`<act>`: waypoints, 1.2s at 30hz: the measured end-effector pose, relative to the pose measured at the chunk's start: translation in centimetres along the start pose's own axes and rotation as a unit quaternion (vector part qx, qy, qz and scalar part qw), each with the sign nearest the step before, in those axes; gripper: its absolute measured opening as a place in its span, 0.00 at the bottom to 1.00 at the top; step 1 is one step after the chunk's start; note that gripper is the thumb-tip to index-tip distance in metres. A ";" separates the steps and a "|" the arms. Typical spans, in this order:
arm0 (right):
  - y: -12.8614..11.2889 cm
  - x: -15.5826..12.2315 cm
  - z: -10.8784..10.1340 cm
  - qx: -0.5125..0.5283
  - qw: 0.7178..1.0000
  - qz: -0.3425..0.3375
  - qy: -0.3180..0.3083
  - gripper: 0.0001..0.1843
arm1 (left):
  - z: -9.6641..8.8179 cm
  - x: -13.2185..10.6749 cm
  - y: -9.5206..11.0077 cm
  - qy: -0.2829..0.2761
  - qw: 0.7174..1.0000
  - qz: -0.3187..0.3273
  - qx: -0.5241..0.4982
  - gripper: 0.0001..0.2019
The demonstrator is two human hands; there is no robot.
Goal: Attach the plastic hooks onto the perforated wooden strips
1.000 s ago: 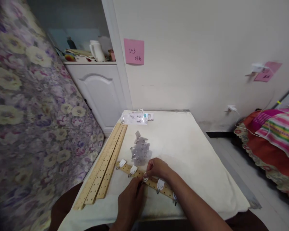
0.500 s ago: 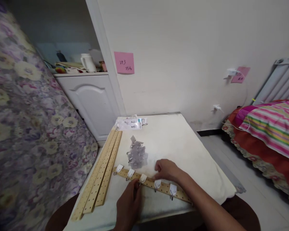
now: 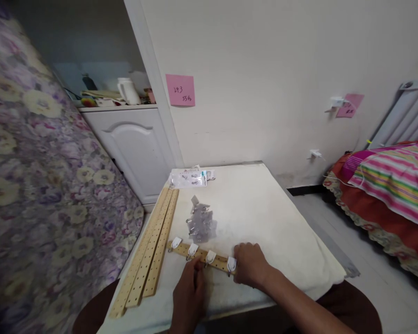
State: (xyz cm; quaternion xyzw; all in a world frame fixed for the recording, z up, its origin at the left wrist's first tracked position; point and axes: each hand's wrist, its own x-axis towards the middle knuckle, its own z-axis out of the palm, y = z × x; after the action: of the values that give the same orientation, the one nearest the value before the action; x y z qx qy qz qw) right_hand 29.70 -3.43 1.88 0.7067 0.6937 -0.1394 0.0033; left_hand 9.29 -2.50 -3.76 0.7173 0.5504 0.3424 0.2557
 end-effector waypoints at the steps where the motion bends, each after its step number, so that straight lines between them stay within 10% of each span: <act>1: 0.1 0.0 0.1 0.001 1.000 -0.002 0.004 0.18 | 0.0 0.0 0.0 0.007 1.000 0.004 -0.006 0.12; 25: 1.4 1.1 0.3 0.095 0.995 0.002 0.017 0.20 | 0.0 -0.7 -0.3 0.004 0.999 0.034 -0.002 0.07; 36: 3.1 1.6 -0.4 0.266 0.963 -0.031 -0.033 0.06 | 2.7 -0.6 2.8 -0.107 0.985 0.118 0.068 0.08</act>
State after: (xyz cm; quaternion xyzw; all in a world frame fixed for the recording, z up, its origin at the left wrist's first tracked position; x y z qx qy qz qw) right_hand 32.87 -1.90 1.39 0.6550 0.6528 -0.3425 -0.1660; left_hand 12.98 -3.78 -3.56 0.8257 0.4532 0.2531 0.2210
